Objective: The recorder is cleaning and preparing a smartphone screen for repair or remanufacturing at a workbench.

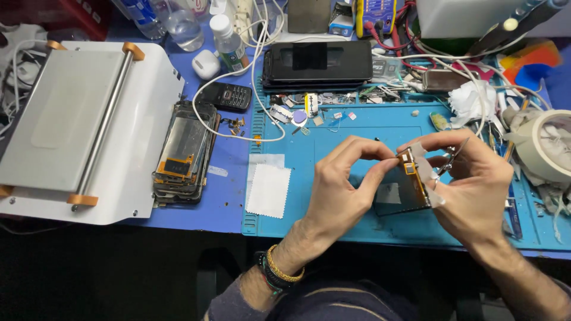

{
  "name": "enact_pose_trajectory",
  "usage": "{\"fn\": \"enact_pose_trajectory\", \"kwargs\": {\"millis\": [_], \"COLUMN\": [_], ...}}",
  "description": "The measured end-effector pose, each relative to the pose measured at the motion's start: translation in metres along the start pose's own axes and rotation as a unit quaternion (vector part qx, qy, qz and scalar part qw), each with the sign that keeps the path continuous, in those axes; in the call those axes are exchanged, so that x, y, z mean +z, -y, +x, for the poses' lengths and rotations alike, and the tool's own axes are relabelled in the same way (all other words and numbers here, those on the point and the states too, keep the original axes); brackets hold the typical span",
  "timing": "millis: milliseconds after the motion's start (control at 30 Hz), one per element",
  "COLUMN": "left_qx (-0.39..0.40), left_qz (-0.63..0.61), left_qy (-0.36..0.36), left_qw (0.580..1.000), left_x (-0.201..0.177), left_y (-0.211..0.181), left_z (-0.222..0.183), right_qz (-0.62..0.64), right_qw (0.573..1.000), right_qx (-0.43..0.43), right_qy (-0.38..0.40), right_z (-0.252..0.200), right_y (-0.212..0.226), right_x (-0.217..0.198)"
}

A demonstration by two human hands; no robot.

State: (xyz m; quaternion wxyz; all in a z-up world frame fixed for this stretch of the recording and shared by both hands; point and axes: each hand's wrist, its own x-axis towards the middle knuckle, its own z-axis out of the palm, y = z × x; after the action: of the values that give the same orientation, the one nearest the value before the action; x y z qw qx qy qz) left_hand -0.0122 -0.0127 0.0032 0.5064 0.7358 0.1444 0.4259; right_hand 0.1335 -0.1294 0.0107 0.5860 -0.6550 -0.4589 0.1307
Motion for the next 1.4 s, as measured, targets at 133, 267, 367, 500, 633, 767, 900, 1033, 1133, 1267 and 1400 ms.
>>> {"fn": "enact_pose_trajectory", "kwargs": {"millis": [133,267,367,500,633,767,900,1033,1133,1267,1400], "left_qx": [0.015,0.023,0.031,0.044,-0.031,0.001,-0.031,-0.14,-0.144,-0.172,-0.202], "left_qz": [0.006,-0.001,0.013,0.018,-0.107,-0.094,-0.094,-0.203,-0.298,-0.344,-0.386], "left_qy": [-0.004,-0.023,-0.033,-0.031,-0.023,0.03,0.018,-0.032,-0.037,-0.046,-0.041], "left_qw": [1.0,0.999,0.999,0.998,0.993,0.995,0.995,0.969,0.943,0.922,0.899], "left_x": [0.002,-0.002,-0.006,-0.015,-0.021,-0.033,-0.022,-0.017,-0.014,-0.012,-0.012], "left_y": [0.002,-0.007,-0.014,-0.017,-0.008,-0.018,-0.021,0.0,0.019,0.015,0.007], "left_z": [-0.006,-0.01,-0.016,-0.022,-0.036,-0.038,-0.043,-0.041,-0.034,-0.016,-0.008], "right_qz": [-0.026,-0.054,-0.112,-0.163,-0.172,-0.184,-0.218,-0.166,-0.146,-0.077,0.039], "right_qw": [0.999,0.995,0.988,0.971,0.971,0.97,0.959,0.971,0.977,0.994,0.995], "right_qx": [-0.033,-0.081,-0.106,-0.172,-0.163,-0.16,-0.178,-0.173,-0.155,-0.068,0.073], "right_qy": [-0.017,-0.013,-0.017,-0.025,-0.019,-0.02,-0.02,-0.008,0.019,0.049,0.058], "right_z": [-0.001,0.001,0.001,0.003,0.004,0.003,0.006,0.01,0.014,0.018,0.026], "right_y": [0.007,0.012,0.015,0.024,0.028,0.029,0.032,0.037,0.041,0.039,0.033], "right_x": [0.008,0.011,0.015,0.024,0.027,0.028,0.032,0.038,0.037,0.029,0.019]}}
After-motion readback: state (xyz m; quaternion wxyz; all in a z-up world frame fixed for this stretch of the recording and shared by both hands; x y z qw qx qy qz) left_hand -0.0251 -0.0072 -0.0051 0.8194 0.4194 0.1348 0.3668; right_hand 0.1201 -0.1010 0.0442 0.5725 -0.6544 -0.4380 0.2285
